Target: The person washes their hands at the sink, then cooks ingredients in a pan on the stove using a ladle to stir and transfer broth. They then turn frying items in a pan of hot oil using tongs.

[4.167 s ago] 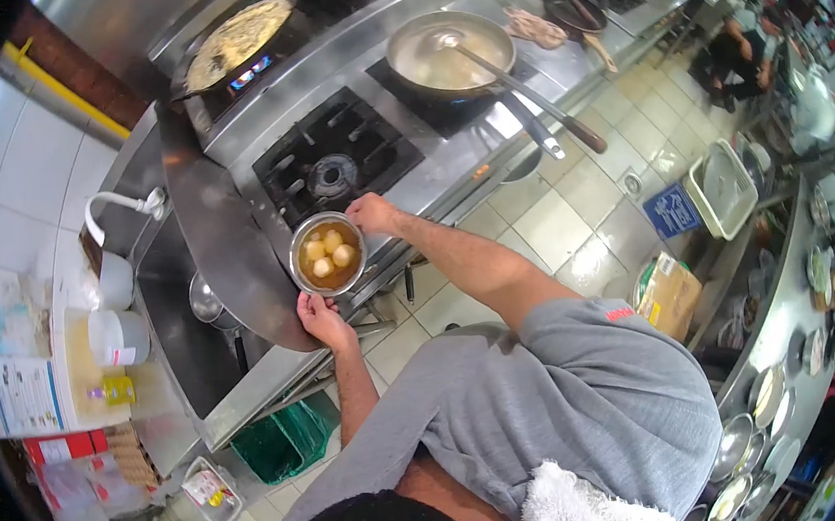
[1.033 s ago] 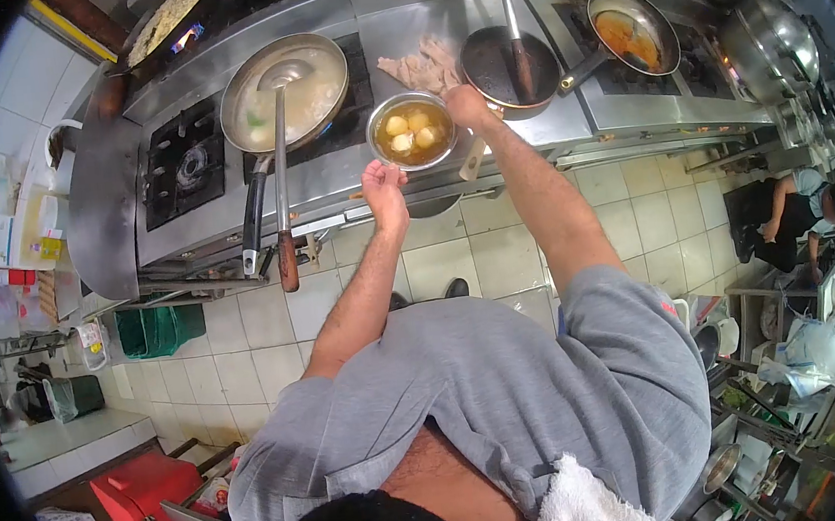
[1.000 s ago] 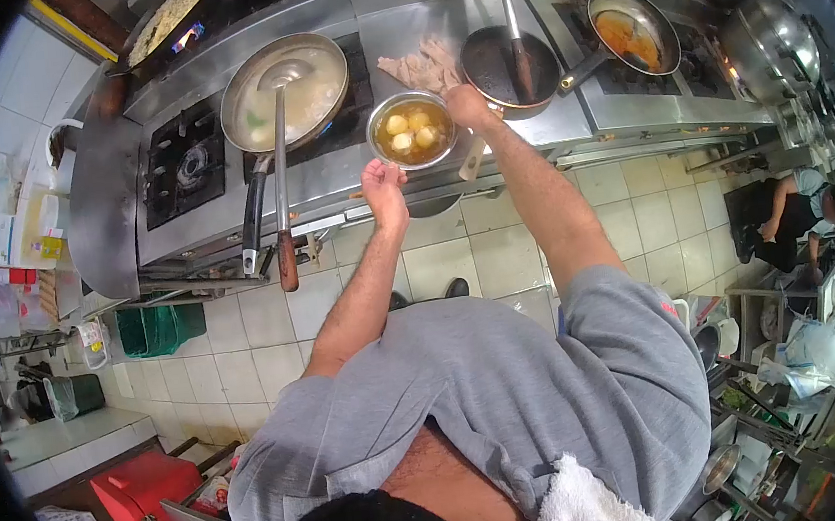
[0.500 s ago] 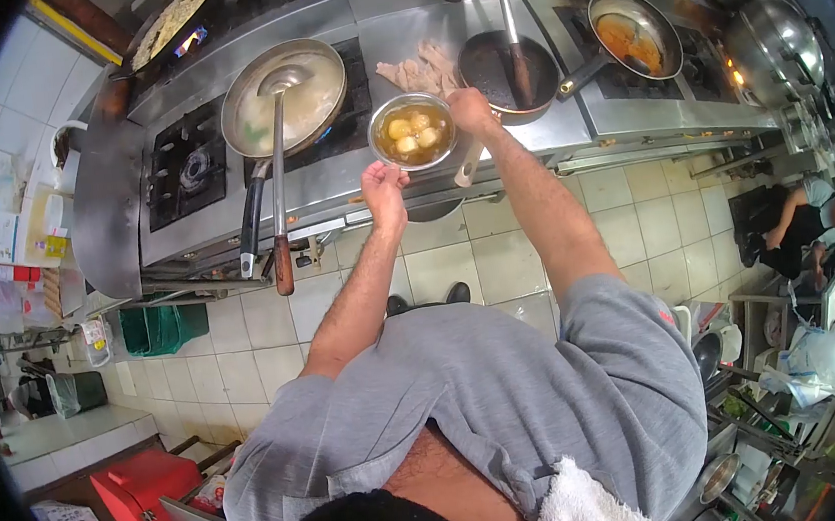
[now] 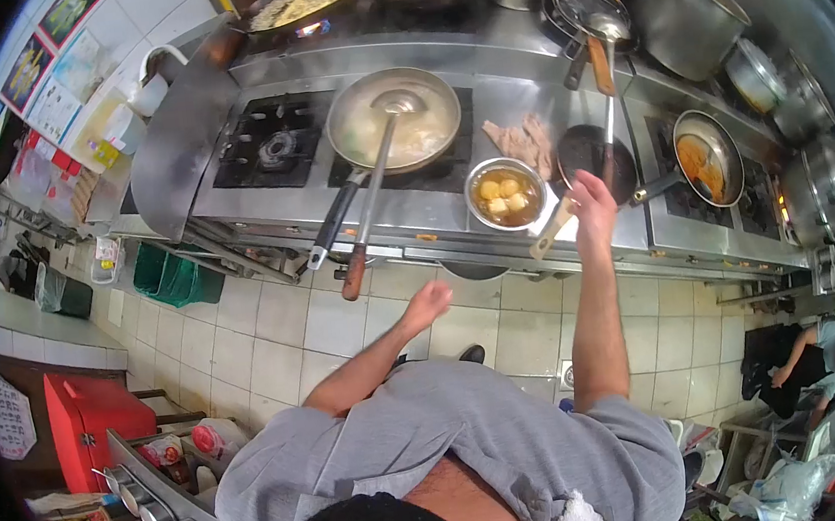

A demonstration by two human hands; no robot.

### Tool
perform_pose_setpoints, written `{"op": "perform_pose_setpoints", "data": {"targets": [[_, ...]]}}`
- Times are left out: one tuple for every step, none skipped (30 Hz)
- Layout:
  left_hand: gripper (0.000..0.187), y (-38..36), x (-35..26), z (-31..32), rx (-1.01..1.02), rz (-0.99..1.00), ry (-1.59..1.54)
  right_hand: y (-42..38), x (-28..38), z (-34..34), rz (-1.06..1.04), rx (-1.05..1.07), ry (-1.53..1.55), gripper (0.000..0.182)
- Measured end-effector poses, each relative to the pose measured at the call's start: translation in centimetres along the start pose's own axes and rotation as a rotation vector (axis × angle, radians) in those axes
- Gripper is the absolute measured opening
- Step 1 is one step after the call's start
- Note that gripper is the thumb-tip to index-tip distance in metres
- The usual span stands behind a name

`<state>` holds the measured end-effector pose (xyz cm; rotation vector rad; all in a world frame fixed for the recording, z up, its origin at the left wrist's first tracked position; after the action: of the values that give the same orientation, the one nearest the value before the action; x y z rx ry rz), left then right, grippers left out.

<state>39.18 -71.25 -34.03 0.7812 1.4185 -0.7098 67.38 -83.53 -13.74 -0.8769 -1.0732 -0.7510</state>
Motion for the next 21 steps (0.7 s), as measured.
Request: {"op": "perform_pose_setpoints", "data": {"targets": [[0.027, -2.6, 4.3, -2.9, 0.091, -0.097, 0.161, -1.3, 0.3, -0.1, -0.015, -0.013, 0.0, 0.033], [0.033, -5.7, 9.9, -6.5, 0.125, -0.081, 0.352, -2.4, 0.2, -0.3, -0.037, -0.001, 0.023, 0.032], [0.038, -9.6, 16.4, -10.4, 0.225, 0.273, 0.76, -3.7, 0.5, 0.0, -0.058, -0.03, 0.049, 0.03], [0.038, -13.9, 18.8, -14.8, 0.297, 0.004, 0.868, -6.1, 1.6, 1.3, -0.067, -0.083, 0.015, 0.028], [0.038, -18.3, 21.5, -19.1, 0.275, -0.234, 0.935, -7.2, 1.7, 2.0, -0.096, -0.088, 0.03, 0.026], [0.037, -21.9, 15.2, -21.2, 0.28, -0.525, 1.05, -8.5, 2.0, 3.4, -0.132, -0.073, 0.08, 0.025], [0.044, -27.4, 20.6, -26.1, -0.235, -0.75, 1.019, -9.9, 2.4, 5.0, -0.165, -0.058, 0.129, 0.023], [0.044, -30.2, 19.3, -28.1, -0.314, -0.892, 0.748, -11.6, 2.9, 7.2, -0.216, -0.014, 0.162, 0.022], [0.045, -33.1, 17.5, -30.0, -0.39, -1.017, 0.469, -13.6, 3.4, 10.0, -0.266, 0.031, 0.199, 0.021], [0.045, -35.0, 18.6, -33.0, -0.405, -1.02, 0.465, -15.6, 3.7, 13.1, -0.328, 0.096, 0.216, 0.02], [0.043, -36.5, 20.3, -35.6, -0.277, -0.766, 0.633, -17.4, 3.6, 16.3, -0.355, 0.124, 0.238, 0.019], [0.041, -38.0, 20.6, -36.7, -0.152, -0.51, 0.783, -19.2, 3.4, 19.8, -0.377, 0.187, 0.241, 0.019], [0.039, -39.0, 20.5, -38.1, -0.154, -0.503, 0.866, -21.0, 3.0, 23.3, -0.391, 0.261, 0.239, 0.019], [0.038, -39.7, 20.4, -39.7, -0.169, -0.51, 0.945, -22.9, 2.3, 27.0, -0.395, 0.339, 0.222, 0.018], [0.041, -40.1, 21.7, -40.5, -0.027, -0.425, 1.208, -24.5, 1.3, 30.8, -0.388, 0.427, 0.229, 0.019], [0.035, -40.0, 18.6, -42.0, -0.233, -0.473, 1.062, -26.0, 0.2, 34.4, -0.376, 0.493, 0.198, 0.02], [0.038, -39.5, 22.5, -43.1, -0.269, -0.207, 1.285, -27.7, -1.1, 38.1, -0.361, 0.576, 0.168, 0.021], [0.039, -38.4, 12.2, -42.8, -0.47, -0.428, 0.908, -29.0, -2.6, 41.2, -0.311, 0.654, 0.142, 0.022], [0.039, -37.9, 9.6, -43.1, -0.702, -0.425, 0.702, -30.0, -4.1, 44.1, -0.268, 0.741, 0.116, 0.022], [0.036, -37.7, 10.3, -44.0, -0.811, -0.407, 0.593, -31.0, -5.8, 46.8, -0.21, 0.81, 0.079, 0.023], [0.032, -37.4, 8.2, -44.1, -0.914, -0.403, 0.513, -31.6, -7.7, 49.4, -0.178, 0.901, 0.047, 0.024]]}}
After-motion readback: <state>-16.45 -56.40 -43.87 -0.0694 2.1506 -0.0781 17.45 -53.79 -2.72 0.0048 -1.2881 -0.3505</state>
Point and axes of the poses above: each hand's wrist, its own y-axis towards the middle knuckle, its own z-axis out of the palm, x = y × z, the point moved 4 cm from there along y, towards the middle knuckle, and after that the axes turned 13 degrees about z, right-handed, at the moved point
